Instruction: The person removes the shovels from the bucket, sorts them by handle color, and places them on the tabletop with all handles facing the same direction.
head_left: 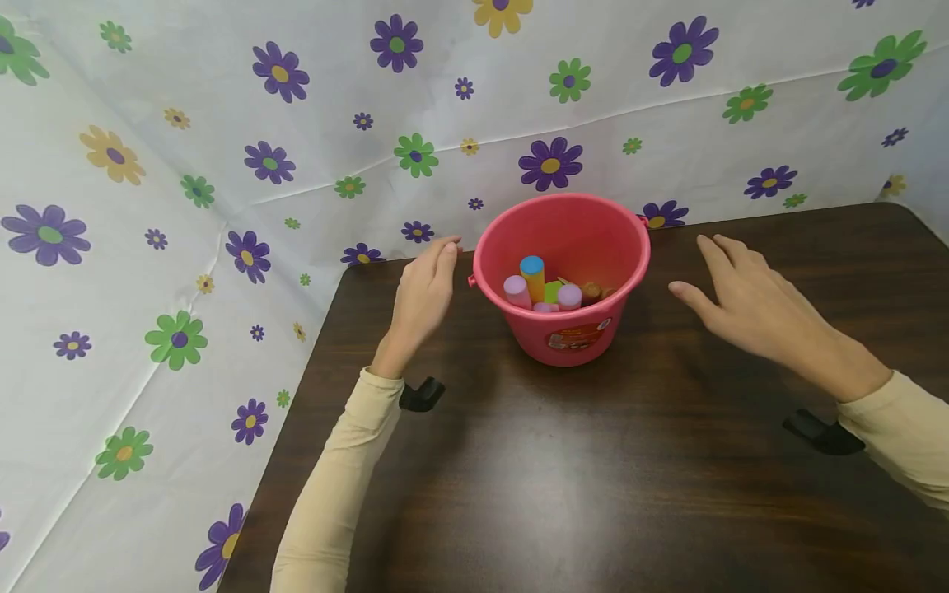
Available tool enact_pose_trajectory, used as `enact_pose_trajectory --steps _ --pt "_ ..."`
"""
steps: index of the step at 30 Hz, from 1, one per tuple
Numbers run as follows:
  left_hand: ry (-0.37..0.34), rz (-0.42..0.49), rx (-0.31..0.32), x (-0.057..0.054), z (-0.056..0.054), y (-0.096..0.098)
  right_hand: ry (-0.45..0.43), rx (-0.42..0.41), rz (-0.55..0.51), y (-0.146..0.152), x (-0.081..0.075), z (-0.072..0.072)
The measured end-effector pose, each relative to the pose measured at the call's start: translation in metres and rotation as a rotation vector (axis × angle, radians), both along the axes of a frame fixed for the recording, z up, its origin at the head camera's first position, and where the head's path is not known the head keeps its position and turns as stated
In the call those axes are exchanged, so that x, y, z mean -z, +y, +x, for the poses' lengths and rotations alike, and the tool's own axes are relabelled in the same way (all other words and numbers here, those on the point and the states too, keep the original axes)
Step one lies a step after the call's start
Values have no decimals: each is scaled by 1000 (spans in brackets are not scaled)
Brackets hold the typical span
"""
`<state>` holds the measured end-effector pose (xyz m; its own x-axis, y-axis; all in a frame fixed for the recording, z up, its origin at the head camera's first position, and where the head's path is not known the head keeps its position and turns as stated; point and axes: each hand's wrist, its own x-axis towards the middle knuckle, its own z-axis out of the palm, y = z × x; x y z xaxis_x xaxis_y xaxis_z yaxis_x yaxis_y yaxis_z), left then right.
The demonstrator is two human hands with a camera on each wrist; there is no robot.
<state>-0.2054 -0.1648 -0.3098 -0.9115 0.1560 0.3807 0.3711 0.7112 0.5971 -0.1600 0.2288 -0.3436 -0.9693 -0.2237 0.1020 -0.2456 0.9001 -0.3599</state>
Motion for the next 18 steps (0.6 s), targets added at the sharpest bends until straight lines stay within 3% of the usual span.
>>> enact_pose_trajectory --steps 10,18 --pt "-64 138 56 1 -6 17 20 5 7 4 2 2" --pt "-153 141 75 5 -13 22 40 7 4 5 -1 2"
